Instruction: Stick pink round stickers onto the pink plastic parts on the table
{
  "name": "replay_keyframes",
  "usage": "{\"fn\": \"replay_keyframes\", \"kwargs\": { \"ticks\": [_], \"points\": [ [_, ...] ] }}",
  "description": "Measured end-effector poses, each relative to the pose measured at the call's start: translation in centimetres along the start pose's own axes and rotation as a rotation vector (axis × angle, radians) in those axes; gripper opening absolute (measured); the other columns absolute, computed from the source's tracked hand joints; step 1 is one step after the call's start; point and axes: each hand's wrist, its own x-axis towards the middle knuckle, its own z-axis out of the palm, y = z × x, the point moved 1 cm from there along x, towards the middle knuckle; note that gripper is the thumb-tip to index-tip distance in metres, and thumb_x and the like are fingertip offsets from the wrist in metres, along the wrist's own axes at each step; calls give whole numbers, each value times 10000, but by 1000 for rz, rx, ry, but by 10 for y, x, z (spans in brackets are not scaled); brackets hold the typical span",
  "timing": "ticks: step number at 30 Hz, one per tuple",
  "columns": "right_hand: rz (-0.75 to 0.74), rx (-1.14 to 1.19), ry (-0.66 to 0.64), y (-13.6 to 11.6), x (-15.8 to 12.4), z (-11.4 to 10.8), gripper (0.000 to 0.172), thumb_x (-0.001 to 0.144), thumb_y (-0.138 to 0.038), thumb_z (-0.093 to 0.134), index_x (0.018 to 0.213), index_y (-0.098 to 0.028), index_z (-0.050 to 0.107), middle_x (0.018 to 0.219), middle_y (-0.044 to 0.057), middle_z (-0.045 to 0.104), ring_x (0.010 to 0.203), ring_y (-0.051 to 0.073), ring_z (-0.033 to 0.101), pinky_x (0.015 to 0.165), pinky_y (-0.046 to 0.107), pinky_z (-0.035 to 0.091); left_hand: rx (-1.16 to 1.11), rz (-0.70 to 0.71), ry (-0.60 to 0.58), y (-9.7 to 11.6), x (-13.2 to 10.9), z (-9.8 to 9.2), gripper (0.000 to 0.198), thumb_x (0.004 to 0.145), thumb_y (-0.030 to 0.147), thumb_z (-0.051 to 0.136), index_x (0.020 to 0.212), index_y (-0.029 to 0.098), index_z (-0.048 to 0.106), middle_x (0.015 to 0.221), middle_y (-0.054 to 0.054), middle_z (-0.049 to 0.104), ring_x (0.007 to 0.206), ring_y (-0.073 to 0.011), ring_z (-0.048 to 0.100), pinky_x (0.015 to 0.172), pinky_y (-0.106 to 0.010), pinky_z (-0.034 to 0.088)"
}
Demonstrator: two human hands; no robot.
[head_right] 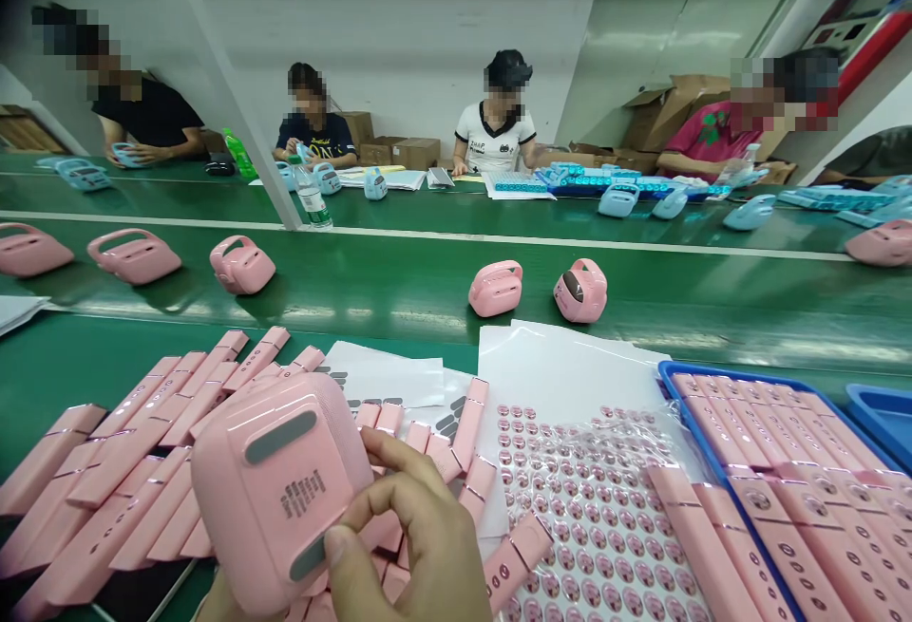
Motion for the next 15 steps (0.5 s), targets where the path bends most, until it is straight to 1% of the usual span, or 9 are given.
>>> {"fn": "replay_keyframes", "kwargs": {
  "ticks": [5, 8, 11, 13, 14, 15],
  "points": [
    [-60, -36, 50, 4, -3, 1, 38, 628, -207, 657, 604, -223, 633, 1209, 109, 597, 1117, 311, 535, 916, 417, 416, -4, -12, 0, 0, 0, 1, 342, 864, 380, 515, 1125, 160, 532, 1104, -89, 573, 906, -210, 586, 765, -408, 506],
    [-82, -42, 64, 6, -4, 1, 33, 645, -210, 652, 626, -230, 634, 1212, 105, 595, 1137, 301, 520, 875, 388, 455, -12, -15, -1, 0, 0, 0, 337, 863, 375, 517, 1121, 160, 535, 1110, -89, 572, 916, -211, 583, 777, -413, 502],
    [-146, -95, 63, 9, -1, 2, 45, 657, -192, 634, 649, -237, 636, 1188, 88, 605, 1128, 287, 522, 885, 382, 442, -21, -25, -3, -2, -1, -1, 329, 865, 374, 514, 1118, 166, 540, 1123, -90, 570, 930, -212, 580, 794, -419, 496],
    [-206, -122, 77, 13, 1, 3, 57, 656, -184, 641, 653, -236, 619, 1147, 78, 616, 1085, 275, 543, 900, 385, 422, -25, -39, -5, -4, 0, -2, 347, 864, 380, 515, 1133, 162, 531, 1125, -93, 569, 934, -216, 581, 795, -425, 497],
    [-213, -92, 91, 15, 3, 5, 77, 651, -198, 660, 684, -237, 603, 1149, 74, 607, 1050, 265, 558, 886, 381, 430, -26, -48, -6, -5, 0, -3, 352, 866, 388, 508, 1140, 167, 528, 1129, -95, 569, 933, -215, 583, 795, -424, 499],
    [-205, -30, 100, 18, 4, 6, 139, 645, -226, 686, 738, -238, 584, 1167, 74, 591, 1021, 254, 568, 866, 373, 443, -26, -58, -7, -6, 1, -4, 356, 869, 398, 497, 1144, 175, 528, 1132, -96, 570, 931, -215, 584, 792, -421, 503]
  ]
}}
